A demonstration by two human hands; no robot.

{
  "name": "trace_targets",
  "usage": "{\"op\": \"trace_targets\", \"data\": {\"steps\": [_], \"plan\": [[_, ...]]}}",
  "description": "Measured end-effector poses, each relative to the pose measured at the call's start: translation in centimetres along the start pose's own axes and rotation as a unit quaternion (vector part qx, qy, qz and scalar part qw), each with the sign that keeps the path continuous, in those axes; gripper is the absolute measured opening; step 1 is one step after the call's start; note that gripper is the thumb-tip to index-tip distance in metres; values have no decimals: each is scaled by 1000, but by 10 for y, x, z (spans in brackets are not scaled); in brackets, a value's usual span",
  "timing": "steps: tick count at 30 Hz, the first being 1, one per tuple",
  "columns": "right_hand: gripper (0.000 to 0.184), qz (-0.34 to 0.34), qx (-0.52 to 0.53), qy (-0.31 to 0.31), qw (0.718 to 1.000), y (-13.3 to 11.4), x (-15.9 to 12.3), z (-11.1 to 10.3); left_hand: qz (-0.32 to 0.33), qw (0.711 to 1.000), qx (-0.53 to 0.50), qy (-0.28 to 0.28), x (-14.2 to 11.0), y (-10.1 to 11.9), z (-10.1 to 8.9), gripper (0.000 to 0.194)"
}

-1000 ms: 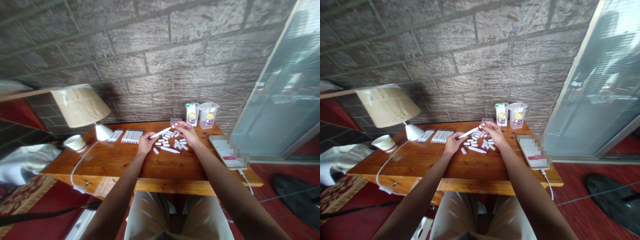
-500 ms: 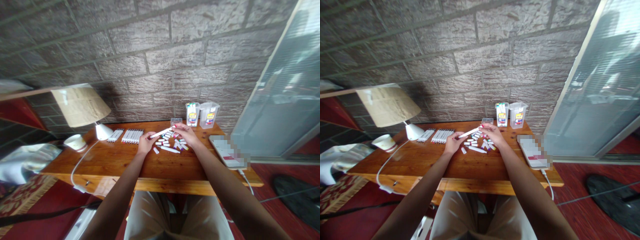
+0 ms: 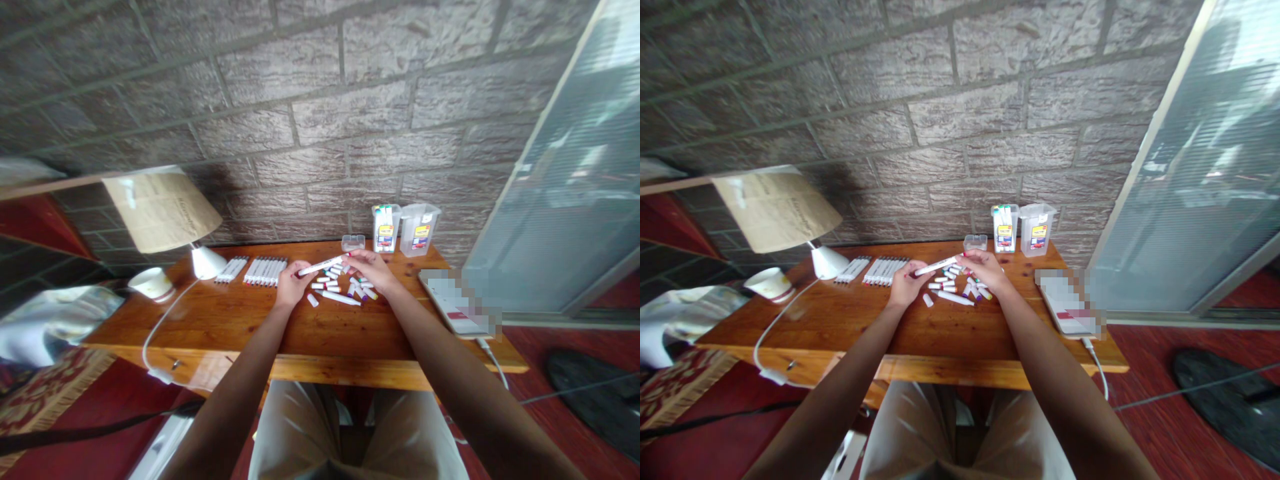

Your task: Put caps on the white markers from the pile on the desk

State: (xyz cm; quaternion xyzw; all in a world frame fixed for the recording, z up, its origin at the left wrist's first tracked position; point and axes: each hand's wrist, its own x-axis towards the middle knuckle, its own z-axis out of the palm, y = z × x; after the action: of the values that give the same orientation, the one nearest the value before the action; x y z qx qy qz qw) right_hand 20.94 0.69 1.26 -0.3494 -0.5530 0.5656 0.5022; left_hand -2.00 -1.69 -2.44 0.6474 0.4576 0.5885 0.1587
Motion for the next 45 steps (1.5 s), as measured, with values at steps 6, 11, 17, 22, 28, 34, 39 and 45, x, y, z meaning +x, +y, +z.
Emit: {"op": "trace_targets", "data": {"steps": [6,11,17,22,28,34,39,45], "plan": [[39,-17,-20,-8,1000,2,0,2,3,1000,2,-1,0,0,-1,20],[37,-46,-33,-17,998,1,-2,3,5,1000,-6,-7,-2,2,0,20],[35,-42,-28,-73,996,3,-6,8,-10,999,-6,-48,-4,-3,1,22],[35,-41,-21,-63,997,3,-4,9,-5,998,-12,-57,-5,-10,2,26],[36,-39,20,-12,999,3,1,5,6,998,-9,-54,-4,-6,3,31],[33,-39,88,5,995,7,1,9,3,996,-17,-85,-6,-4,2,28],[37,-30,106,-33,993,8,-1,13,-3,995,-31,-95,-7,0,3,29],[34,-22,123,-25,992,9,0,13,-2,995,-26,-95,-7,-1,4,29]]}}
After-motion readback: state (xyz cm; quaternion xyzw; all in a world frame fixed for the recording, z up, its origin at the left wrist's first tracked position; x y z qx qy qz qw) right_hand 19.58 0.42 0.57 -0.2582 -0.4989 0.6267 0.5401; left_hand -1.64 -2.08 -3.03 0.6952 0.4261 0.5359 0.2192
